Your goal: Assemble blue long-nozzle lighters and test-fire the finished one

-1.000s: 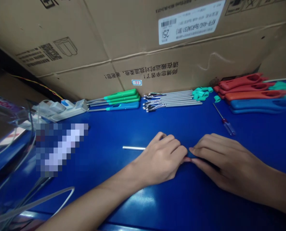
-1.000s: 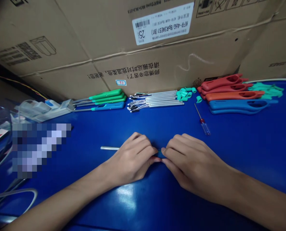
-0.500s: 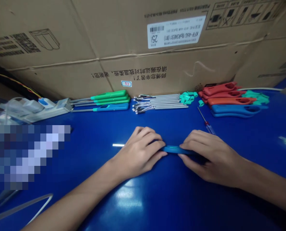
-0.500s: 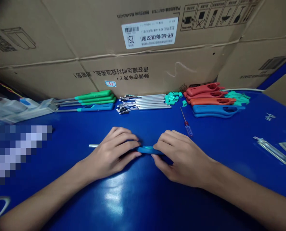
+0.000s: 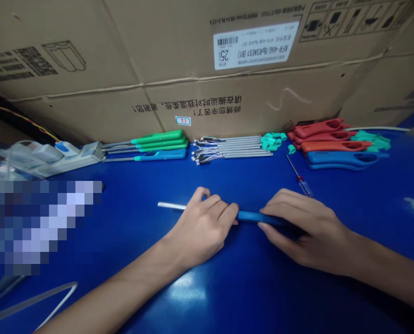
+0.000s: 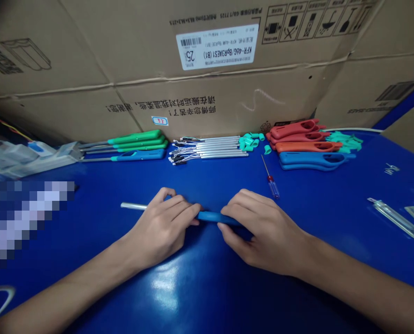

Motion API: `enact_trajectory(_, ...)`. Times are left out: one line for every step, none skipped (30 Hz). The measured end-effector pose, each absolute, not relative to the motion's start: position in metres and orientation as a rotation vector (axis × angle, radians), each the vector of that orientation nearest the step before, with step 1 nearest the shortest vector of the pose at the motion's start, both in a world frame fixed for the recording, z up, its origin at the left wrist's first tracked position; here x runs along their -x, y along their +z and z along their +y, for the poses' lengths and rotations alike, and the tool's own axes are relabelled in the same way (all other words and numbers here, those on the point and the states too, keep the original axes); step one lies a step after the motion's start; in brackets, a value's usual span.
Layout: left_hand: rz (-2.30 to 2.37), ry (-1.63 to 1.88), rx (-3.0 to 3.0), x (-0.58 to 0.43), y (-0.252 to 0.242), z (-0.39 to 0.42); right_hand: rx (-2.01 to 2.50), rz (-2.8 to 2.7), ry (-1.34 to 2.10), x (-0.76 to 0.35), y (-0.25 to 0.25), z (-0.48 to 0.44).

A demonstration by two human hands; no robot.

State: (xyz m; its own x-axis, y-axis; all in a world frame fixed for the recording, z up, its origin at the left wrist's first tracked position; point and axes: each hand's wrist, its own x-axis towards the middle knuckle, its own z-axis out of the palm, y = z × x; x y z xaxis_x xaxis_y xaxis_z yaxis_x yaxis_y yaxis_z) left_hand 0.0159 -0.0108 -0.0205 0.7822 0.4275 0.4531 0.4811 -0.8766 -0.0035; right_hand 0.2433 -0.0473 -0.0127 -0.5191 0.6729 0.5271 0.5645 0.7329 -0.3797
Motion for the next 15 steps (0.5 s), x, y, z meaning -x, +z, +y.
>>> enact_trajectory(-0.732,-0.687,2.852,-0.016,-0.020,-0.011,0.961,-2.282,0.221,-0.243,-0.013,-0.048)
enact_trajectory(-0.736,-0.692,2.852,-0.016,-0.020,-0.012,0.995,-2.305,0.230,-0.243,-0.013,-0.048)
enact_trajectory(-0.737,-0.699,2.851,-0.015,-0.019,-0.012,1.021,-2.329,0.238,-0.243,-0.013,-0.049)
enact_trajectory(-0.738,-0.705,2.850,-0.015,-0.019,-0.013,1.038,-2.351,0.245,-0.243,-0.013,-0.050)
enact_trajectory(-0.738,-0.710,2.849,-0.015,-0.018,-0.013,1.042,-2.370,0.248,-0.243,-0.013,-0.051)
enact_trajectory(-0.737,-0.713,2.848,-0.015,-0.018,-0.014,1.040,-2.389,0.253,-0.243,-0.012,-0.052)
enact_trajectory(-0.736,-0.712,2.848,-0.015,-0.017,-0.014,1.040,-2.405,0.267,-0.243,-0.012,-0.053)
enact_trajectory(-0.736,-0.710,2.848,-0.015,-0.017,-0.013,1.045,-2.415,0.303,-0.243,-0.011,-0.053)
enact_trajectory(-0.736,-0.705,2.847,-0.015,-0.018,-0.012,1.053,-2.411,0.361,-0.243,-0.010,-0.054)
enact_trajectory(-0.735,-0.699,2.847,-0.015,-0.018,-0.011,1.062,-2.393,0.440,-0.243,-0.009,-0.054)
enact_trajectory(-0.730,-0.693,2.846,-0.014,-0.019,-0.010,1.068,-2.363,0.531,-0.244,-0.007,-0.055)
enact_trajectory(-0.723,-0.689,2.844,-0.013,-0.019,-0.008,1.070,-2.326,0.620,-0.244,-0.006,-0.055)
enact_trajectory(-0.711,-0.690,2.840,-0.012,-0.020,-0.006,1.072,-2.289,0.693,-0.245,-0.005,-0.055)
enact_trajectory(-0.696,-0.692,2.836,-0.012,-0.020,-0.005,1.078,-2.265,0.750,-0.245,-0.004,-0.055)
enact_trajectory(-0.680,-0.700,2.832,-0.011,-0.020,-0.003,1.091,-2.250,0.790,-0.246,-0.003,-0.055)
